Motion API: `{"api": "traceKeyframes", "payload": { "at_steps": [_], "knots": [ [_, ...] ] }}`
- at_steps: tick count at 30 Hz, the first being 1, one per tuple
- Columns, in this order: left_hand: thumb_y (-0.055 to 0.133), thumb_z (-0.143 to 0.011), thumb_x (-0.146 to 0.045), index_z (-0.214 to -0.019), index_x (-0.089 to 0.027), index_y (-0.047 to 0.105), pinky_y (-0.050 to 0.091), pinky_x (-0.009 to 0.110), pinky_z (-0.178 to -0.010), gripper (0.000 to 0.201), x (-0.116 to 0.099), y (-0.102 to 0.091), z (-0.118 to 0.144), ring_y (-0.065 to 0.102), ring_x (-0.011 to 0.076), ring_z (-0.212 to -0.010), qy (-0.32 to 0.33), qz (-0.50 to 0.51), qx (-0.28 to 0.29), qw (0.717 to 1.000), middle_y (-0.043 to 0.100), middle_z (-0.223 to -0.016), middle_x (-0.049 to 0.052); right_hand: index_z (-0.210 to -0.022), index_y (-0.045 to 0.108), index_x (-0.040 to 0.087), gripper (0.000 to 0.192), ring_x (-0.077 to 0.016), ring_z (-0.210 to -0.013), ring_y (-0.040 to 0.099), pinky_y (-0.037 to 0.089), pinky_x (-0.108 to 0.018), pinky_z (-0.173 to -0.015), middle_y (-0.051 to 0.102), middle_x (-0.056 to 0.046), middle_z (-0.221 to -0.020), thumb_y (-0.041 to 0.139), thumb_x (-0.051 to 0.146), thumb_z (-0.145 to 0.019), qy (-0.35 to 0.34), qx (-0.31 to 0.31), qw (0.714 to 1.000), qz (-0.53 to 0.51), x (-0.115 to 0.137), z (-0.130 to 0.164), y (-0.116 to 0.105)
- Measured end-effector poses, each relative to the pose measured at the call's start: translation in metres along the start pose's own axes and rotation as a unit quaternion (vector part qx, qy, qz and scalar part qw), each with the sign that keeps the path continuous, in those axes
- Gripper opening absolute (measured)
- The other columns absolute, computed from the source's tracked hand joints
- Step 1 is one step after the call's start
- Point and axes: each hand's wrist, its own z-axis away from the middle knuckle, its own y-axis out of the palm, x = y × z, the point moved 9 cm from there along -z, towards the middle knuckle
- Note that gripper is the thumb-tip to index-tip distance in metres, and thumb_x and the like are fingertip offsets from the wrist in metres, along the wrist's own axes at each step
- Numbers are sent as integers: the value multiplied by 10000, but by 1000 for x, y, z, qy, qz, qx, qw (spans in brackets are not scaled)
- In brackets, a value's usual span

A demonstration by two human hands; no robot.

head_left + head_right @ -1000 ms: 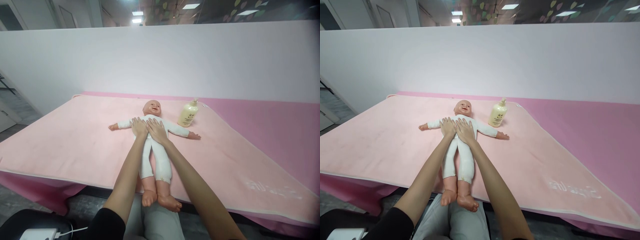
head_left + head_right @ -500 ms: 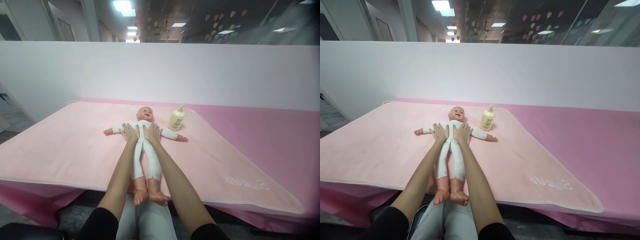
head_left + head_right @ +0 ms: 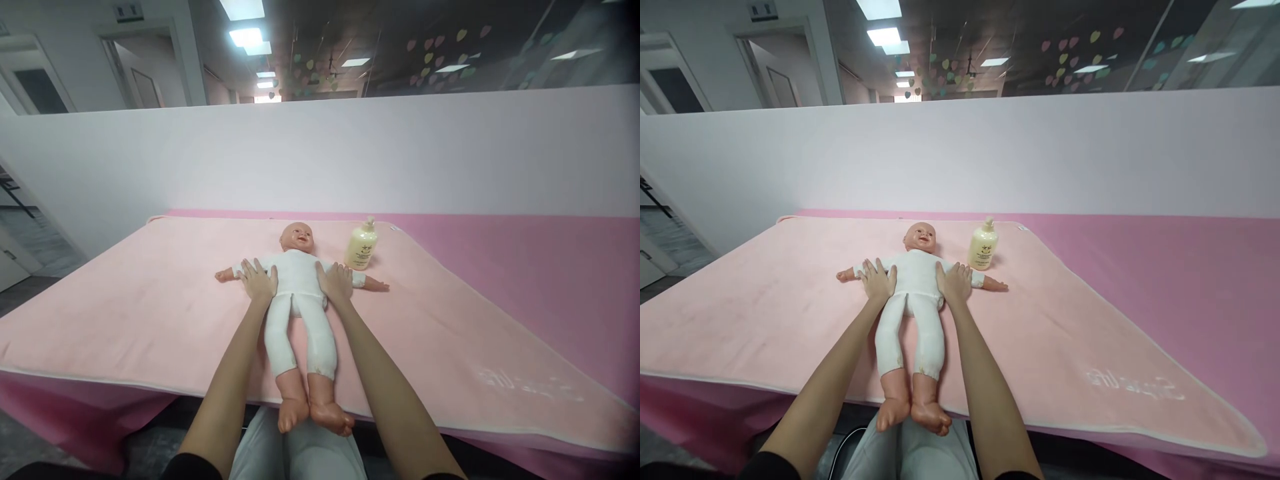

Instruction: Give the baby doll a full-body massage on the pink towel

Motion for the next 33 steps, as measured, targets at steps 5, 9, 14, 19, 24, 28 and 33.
{"api": "traceKeyframes", "payload": {
  "at_steps": [5, 9, 14, 19, 24, 28, 33],
  "knots": [
    [268, -901, -562, -1443, -47, 304, 69, 524, -1158, 749, -2, 2, 0, 117, 325, -1443, 69, -6, 26, 997, 208, -1514, 258, -1399, 331, -54, 801, -306, -1374, 257, 116, -411, -1156, 349, -226, -1428, 239, 568, -903, -29, -31, 999, 16, 0, 6, 0],
    [250, -902, -578, -1451, -47, 283, 73, 522, -1160, 764, 1, -1, 0, 112, 325, -1444, 78, -14, 31, 996, 199, -1520, 248, -1387, 337, -75, 774, -305, -1372, 253, 93, -428, -1157, 347, -234, -1428, 245, 525, -907, -46, -70, 996, 42, -4, 16, -6],
    [255, -911, -553, -1445, -13, 278, 78, 538, -1154, 760, -1, -2, 0, 59, 353, -1441, 83, 0, 24, 996, 173, -1515, 278, -1362, 369, -84, 759, -297, -1375, 234, 47, -471, -1156, 356, -243, -1419, 255, 509, -902, -56, -131, 987, 69, -6, 27, -18],
    [262, -913, -544, -1437, -18, 303, 77, 561, -1143, 743, -1, 0, -2, 70, 363, -1439, 91, 14, 10, 996, 196, -1504, 290, -1383, 375, -33, 721, -334, -1409, 105, 21, -529, -1139, 286, -234, -1459, 284, 499, -905, -16, -146, 985, 92, -13, 26, -22],
    [267, -911, -551, -1434, -88, 340, 89, 635, -1104, 702, 2, -3, -2, 61, 369, -1441, 73, 18, 17, 997, 192, -1514, 272, -1409, 348, 26, 700, -354, -1416, 38, 27, -660, -1063, 165, -253, -1497, 282, 508, -906, 42, -132, 986, 92, -20, 27, -24],
    [296, -915, -520, -1416, -146, 384, 127, 628, -1101, 631, 4, -8, -2, 60, 376, -1439, 78, 36, 18, 996, 207, -1519, 245, -1417, 334, 51, 694, -361, -1418, 9, 64, -702, -1023, 145, -266, -1495, 288, 512, -900, 72, -121, 986, 89, -20, 27, -27],
    [377, -901, -450, -1398, -189, 419, 137, 589, -1121, 563, 13, -8, -11, 58, 400, -1433, 67, 43, -1, 997, 190, -1536, 204, -1423, 296, 39, 687, -379, -1412, 59, 132, -619, -1079, 129, -262, -1499, 353, 448, -874, 122, -138, 983, -21, -39, 23, -36]
  ]
}}
